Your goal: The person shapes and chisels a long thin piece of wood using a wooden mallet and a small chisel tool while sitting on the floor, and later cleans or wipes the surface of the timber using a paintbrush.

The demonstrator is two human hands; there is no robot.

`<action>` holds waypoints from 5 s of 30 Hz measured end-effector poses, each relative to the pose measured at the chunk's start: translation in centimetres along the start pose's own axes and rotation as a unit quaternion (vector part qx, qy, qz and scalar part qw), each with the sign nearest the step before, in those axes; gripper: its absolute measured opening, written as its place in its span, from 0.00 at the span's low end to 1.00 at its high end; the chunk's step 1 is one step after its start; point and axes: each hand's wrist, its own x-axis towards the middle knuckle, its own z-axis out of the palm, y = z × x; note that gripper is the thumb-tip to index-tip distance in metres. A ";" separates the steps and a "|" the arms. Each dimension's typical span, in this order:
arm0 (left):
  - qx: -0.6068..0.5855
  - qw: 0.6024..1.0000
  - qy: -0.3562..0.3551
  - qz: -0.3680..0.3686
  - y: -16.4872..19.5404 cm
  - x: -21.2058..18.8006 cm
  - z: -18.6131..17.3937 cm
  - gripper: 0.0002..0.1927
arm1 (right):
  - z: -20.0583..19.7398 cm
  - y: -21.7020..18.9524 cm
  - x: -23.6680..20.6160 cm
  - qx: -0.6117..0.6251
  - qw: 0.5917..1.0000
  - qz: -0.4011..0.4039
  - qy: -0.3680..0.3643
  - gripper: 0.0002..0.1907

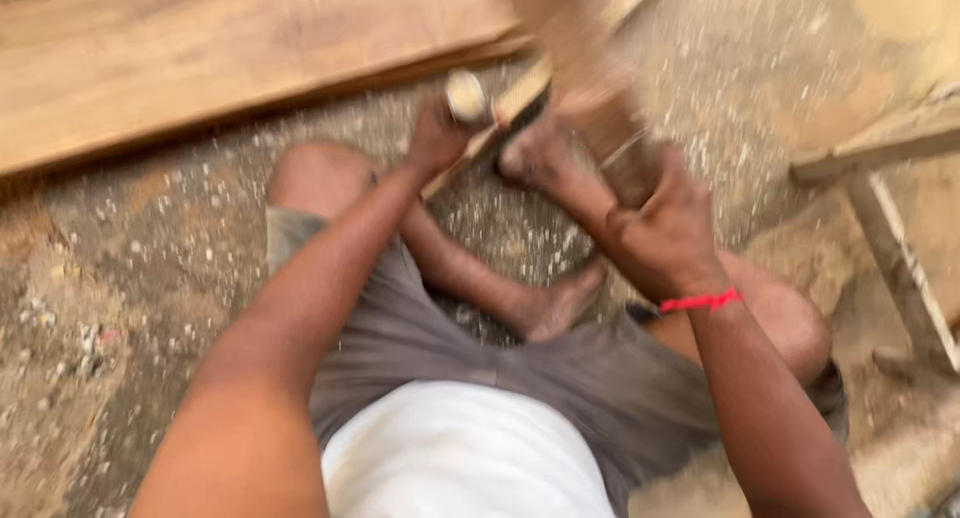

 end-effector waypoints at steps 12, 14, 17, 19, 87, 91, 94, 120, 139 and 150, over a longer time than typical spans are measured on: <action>0.072 0.997 0.008 0.010 0.9 1.2 1.1 0.14 | -8.3 1.3 1.5 0.211 0.918 -0.291 0.165 0.08; 0.113 0.991 -0.019 0.066 1.0 0.9 0.9 0.10 | -7.2 0.6 1.9 0.094 0.951 -0.273 0.115 0.09; 0.125 0.992 -0.007 0.028 0.8 1.1 0.6 0.14 | -2.2 -2.0 0.9 -0.142 0.972 -0.185 -0.003 0.09; 0.110 0.989 -0.035 0.089 0.5 1.5 0.4 0.13 | -0.3 -3.6 1.2 -0.031 0.980 0.083 -0.181 0.29; 0.072 0.990 -0.044 0.117 -1.1 1.9 1.4 0.10 | 1.4 0.5 0.4 -0.054 0.995 0.028 -0.075 0.30; 0.063 0.988 0.140 0.029 -0.3 2.0 2.0 0.13 | 2.4 1.8 -1.3 0.021 0.995 0.047 0.082 0.29; 0.110 0.981 0.031 0.157 0.2 2.8 3.3 0.15 | -0.8 3.1 0.5 0.113 0.972 -0.084 0.189 0.25; 0.108 0.992 -0.049 0.038 0.2 4.9 4.0 0.15 | -9.7 4.8 2.7 0.151 0.932 -0.255 0.209 0.15; 0.135 0.985 -0.073 0.080 -1.6 5.7 4.5 0.17 | -4.1 2.6 2.6 0.358 0.914 -0.108 0.155 0.19; 0.069 0.994 -0.033 0.075 -1.6 4.1 3.0 0.18 | 0.2 5.4 4.1 -0.167 0.984 -0.055 -0.035 0.19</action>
